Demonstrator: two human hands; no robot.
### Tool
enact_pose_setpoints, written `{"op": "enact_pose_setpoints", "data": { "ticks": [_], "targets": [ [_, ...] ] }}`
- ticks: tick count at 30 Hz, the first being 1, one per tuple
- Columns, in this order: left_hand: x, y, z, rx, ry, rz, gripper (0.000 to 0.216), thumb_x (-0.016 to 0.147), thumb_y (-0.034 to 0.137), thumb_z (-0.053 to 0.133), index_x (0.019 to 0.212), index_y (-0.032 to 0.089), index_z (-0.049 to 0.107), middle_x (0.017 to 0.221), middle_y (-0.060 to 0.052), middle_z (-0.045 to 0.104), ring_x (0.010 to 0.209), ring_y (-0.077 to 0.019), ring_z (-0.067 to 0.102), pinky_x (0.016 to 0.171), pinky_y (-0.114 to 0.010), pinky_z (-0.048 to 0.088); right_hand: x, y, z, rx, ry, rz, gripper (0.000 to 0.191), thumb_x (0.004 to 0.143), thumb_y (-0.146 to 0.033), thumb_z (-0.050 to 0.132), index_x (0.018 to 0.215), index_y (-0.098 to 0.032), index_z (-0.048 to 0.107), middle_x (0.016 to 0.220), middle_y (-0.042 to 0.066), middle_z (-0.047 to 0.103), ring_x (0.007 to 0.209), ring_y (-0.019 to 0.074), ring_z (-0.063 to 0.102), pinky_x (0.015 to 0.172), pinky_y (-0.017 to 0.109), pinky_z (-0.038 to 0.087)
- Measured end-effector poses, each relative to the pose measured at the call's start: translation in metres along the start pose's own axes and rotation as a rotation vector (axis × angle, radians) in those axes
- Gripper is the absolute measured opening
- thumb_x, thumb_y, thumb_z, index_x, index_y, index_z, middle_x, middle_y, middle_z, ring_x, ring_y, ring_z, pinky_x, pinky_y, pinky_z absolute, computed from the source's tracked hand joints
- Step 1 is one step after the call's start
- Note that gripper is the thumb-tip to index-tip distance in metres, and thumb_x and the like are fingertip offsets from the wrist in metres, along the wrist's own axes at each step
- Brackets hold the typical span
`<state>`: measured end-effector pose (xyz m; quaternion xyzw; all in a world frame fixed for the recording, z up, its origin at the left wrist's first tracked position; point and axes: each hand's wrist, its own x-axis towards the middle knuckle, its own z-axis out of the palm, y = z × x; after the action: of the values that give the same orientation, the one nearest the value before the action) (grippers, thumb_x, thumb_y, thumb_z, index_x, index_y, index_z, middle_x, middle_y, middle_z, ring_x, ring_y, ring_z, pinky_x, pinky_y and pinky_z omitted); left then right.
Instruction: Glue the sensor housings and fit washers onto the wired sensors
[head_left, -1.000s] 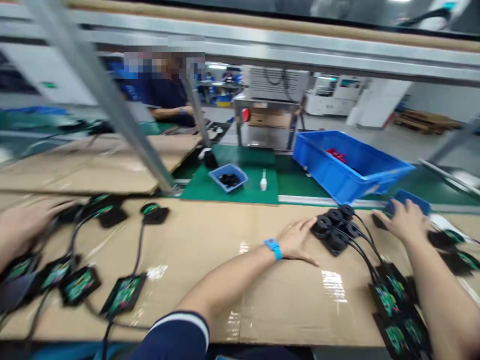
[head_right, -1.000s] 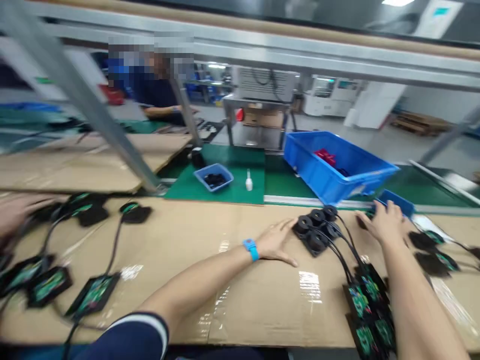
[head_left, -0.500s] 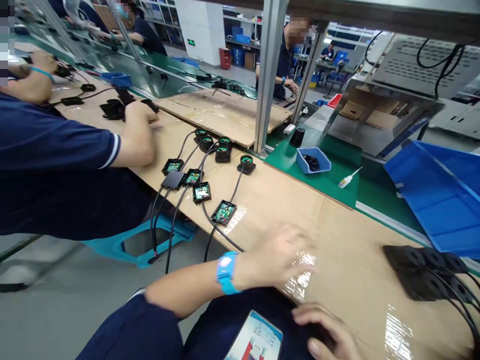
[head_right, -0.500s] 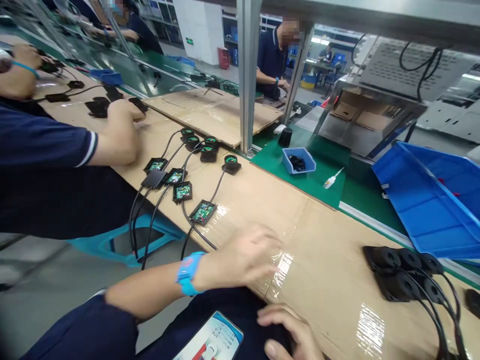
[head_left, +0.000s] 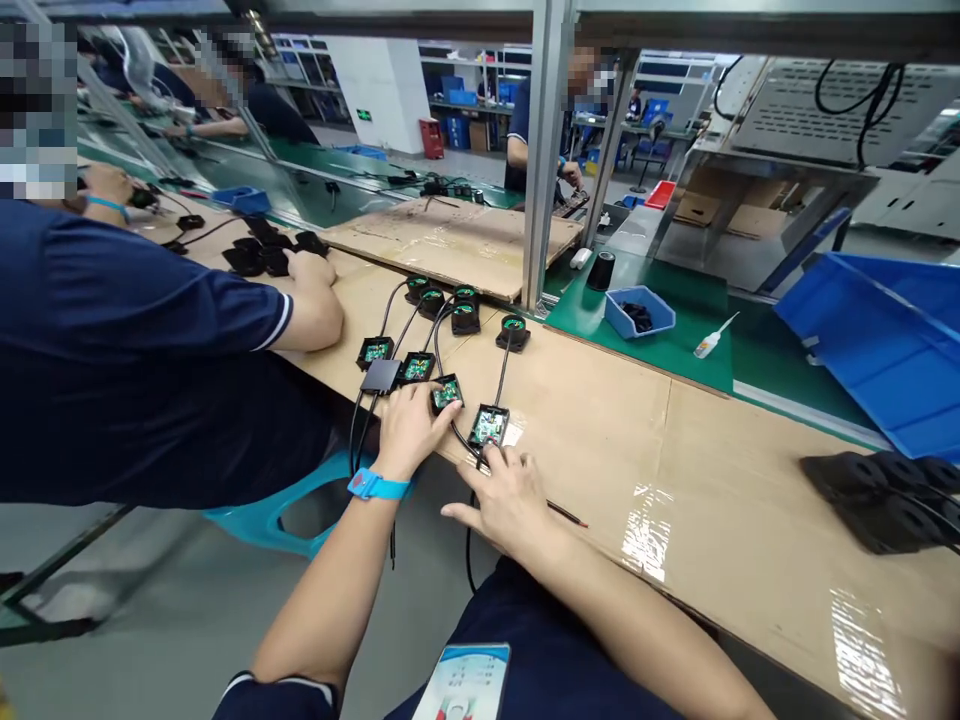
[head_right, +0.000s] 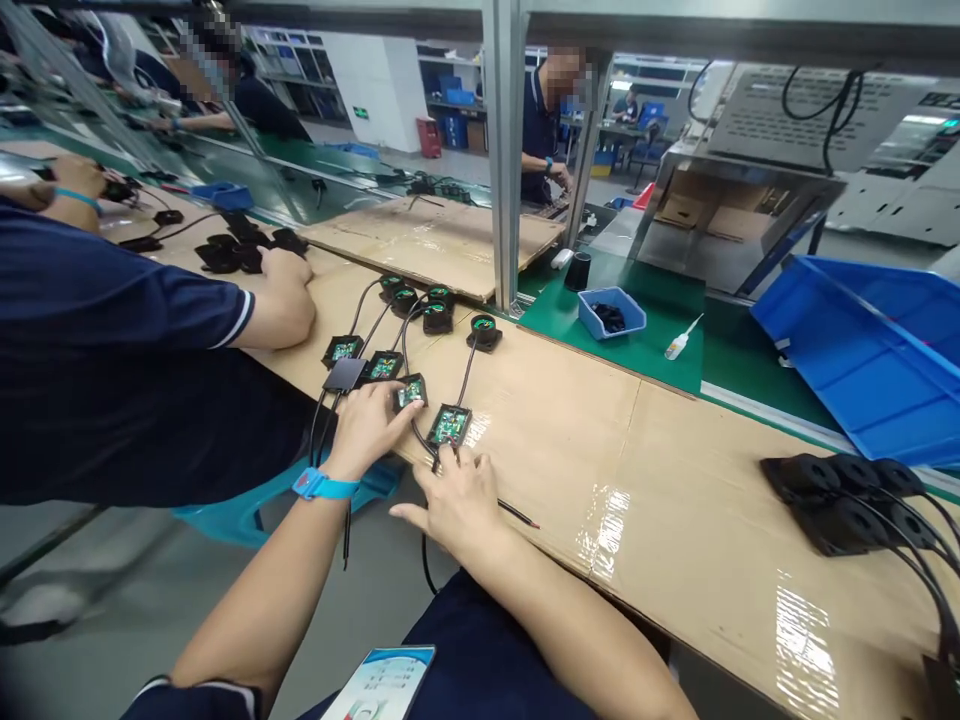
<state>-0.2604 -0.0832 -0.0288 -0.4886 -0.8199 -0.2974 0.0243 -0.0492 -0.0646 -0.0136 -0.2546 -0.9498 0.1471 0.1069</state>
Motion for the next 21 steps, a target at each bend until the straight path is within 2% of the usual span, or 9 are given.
{"op": "enact_pose_setpoints", "data": {
  "ticks": [2,5,7,10,13,15,17,19,21],
  "targets": [
    [0.003,-0.005,0.003,-0.061,-0.054,0.066,0.036,0.096,0.053,0.061,0.1,0.019,0.07,0.114,-0.013,0.069,0.114,-0.032,0.061,0.106,-0.053,0.045,0.003,-0.002,-0.001,-0.028,0.009,0.049,0.05,0.091,-0.066,0.069,0.114,-0.022,0.07,0.123,0.016,0.063,0.114,0.0373,0.057,0.093,0.055,0.053],
    [0.02,-0.013,0.009,-0.19,-0.153,0.154,0.034,0.101,0.049,0.059,0.103,0.017,0.069,0.109,-0.007,0.071,0.103,-0.0221,0.067,0.098,-0.045,0.054,-0.004,0.002,-0.007,-0.047,0.011,0.119,0.028,0.093,-0.035,0.074,0.114,-0.018,0.065,0.119,0.017,0.062,0.108,0.0353,0.058,0.091,0.054,0.054],
    [0.047,-0.019,0.016,-0.271,-0.173,0.164,0.033,0.102,0.046,0.06,0.114,0.016,0.068,0.114,-0.007,0.07,0.102,-0.0213,0.069,0.094,-0.044,0.058,-0.01,0.005,-0.01,-0.036,0.002,0.134,0.03,0.088,-0.013,0.068,0.116,-0.017,0.062,0.12,0.017,0.06,0.106,0.0339,0.059,0.091,0.052,0.054],
    [0.108,-0.026,0.029,-0.352,-0.104,0.117,0.039,0.101,0.041,0.064,0.131,0.017,0.061,0.132,-0.011,0.064,0.115,-0.0257,0.066,0.098,-0.049,0.058,-0.016,0.009,-0.012,0.023,-0.001,0.124,0.043,0.079,0.002,0.061,0.117,-0.018,0.058,0.121,0.015,0.058,0.106,0.0298,0.06,0.091,0.045,0.055],
    [0.166,-0.03,0.043,-0.392,-0.078,0.085,0.043,0.099,0.039,0.066,0.136,0.018,0.058,0.14,-0.012,0.06,0.122,-0.0284,0.063,0.102,-0.052,0.056,-0.02,0.016,-0.014,0.105,0.021,0.113,0.054,0.073,0.01,0.056,0.116,-0.021,0.056,0.12,0.009,0.057,0.105,0.0226,0.063,0.093,0.034,0.056],
    [0.19,-0.032,0.049,-0.409,-0.099,0.092,0.044,0.099,0.039,0.066,0.136,0.018,0.058,0.141,-0.012,0.059,0.123,-0.0287,0.063,0.103,-0.053,0.055,-0.022,0.022,-0.015,0.148,0.054,0.125,0.054,0.072,0.011,0.054,0.115,-0.022,0.054,0.119,0.008,0.056,0.102,0.0198,0.064,0.091,0.031,0.057],
    [0.202,-0.034,0.053,-0.419,-0.133,0.105,0.044,0.099,0.039,0.067,0.137,0.018,0.059,0.142,-0.012,0.059,0.124,-0.0291,0.062,0.104,-0.054,0.055,-0.025,0.028,-0.014,0.176,0.095,0.144,0.048,0.077,0.006,0.056,0.116,-0.022,0.053,0.121,0.009,0.055,0.099,0.0209,0.065,0.09,0.034,0.059],
    [0.205,-0.037,0.056,-0.426,-0.168,0.113,0.044,0.099,0.039,0.067,0.137,0.018,0.058,0.143,-0.013,0.058,0.125,-0.0295,0.061,0.104,-0.054,0.054,-0.028,0.032,-0.013,0.196,0.127,0.149,0.041,0.082,-0.001,0.059,0.117,-0.021,0.054,0.122,0.012,0.055,0.099,0.0247,0.065,0.091,0.042,0.06],
    [0.205,-0.04,0.06,-0.434,-0.21,0.115,0.044,0.099,0.039,0.067,0.137,0.018,0.058,0.142,-0.013,0.059,0.124,-0.0293,0.062,0.104,-0.054,0.055,-0.032,0.033,-0.011,0.222,0.143,0.128,0.039,0.084,-0.001,0.057,0.118,-0.022,0.055,0.121,0.012,0.055,0.099,0.0262,0.066,0.09,0.045,0.06]
  ]
}}
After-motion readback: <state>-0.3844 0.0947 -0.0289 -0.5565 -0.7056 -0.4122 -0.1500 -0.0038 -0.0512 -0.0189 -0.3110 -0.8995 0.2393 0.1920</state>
